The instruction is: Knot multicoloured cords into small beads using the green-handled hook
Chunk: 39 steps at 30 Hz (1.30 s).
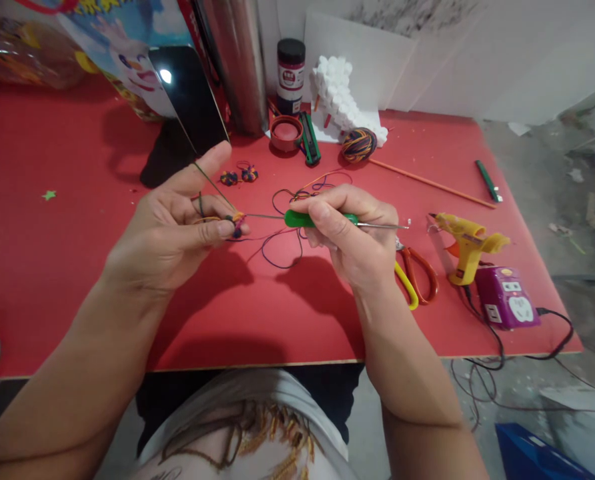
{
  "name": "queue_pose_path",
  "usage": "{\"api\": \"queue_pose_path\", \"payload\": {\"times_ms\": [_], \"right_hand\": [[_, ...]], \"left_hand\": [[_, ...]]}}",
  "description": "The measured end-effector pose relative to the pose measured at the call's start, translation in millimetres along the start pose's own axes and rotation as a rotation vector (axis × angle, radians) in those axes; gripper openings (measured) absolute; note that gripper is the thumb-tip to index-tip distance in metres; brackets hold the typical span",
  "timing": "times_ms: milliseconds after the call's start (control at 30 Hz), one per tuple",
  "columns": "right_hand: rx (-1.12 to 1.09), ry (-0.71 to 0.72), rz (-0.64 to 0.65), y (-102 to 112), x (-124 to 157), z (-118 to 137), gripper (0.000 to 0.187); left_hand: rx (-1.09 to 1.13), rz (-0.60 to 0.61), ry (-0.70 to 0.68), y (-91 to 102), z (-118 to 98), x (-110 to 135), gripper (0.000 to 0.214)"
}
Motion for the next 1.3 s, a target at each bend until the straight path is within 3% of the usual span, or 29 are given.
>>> {"api": "queue_pose_path", "payload": {"times_ms": [200,533,700,867,967,1167,1300], "right_hand": [[-0.008,0.005,0.045,0,-3,3,0.023],[-0.221,-0.195,0.103,-10,-8,-24,0.025],[-0.307,-0.288,0.069,-24,2,-46,0.027],[-0.417,-0.264,-0.054,-30,8,-56,0.023],[-0.470,-0.271,-0.067,-30,8,-62,0.022],[-0.448,-0.298,-0.062,-25,7,-69,0.023],[-0.411,-0.307,-0.061,-23,7,-71,0.024]], "left_hand": [[0.045,0.056,0.027,-7.2,-1,1,0.068],[0.013,0.073,0.021,-11.0,4,0,0.073],[0.018,-0.005,-0.034,-13.2,5,3,0.074],[0.070,-0.164,-0.191,-16.7,3,10,0.068],[0.017,-0.225,-0.205,-15.1,5,14,0.069],[-0.100,-0.228,-0.172,-9.3,6,14,0.071],[-0.116,-0.212,-0.155,-8.6,2,12,0.061]]}}
Point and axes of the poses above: each hand's wrist, its own x-axis away from the middle knuckle, its own y-axis out of the back of the hand, z = x × y, the point moved 10 cm from there along -x, towards the middle knuckle, and after that the axes turned 13 degrees about -x, right-handed, at the moved point
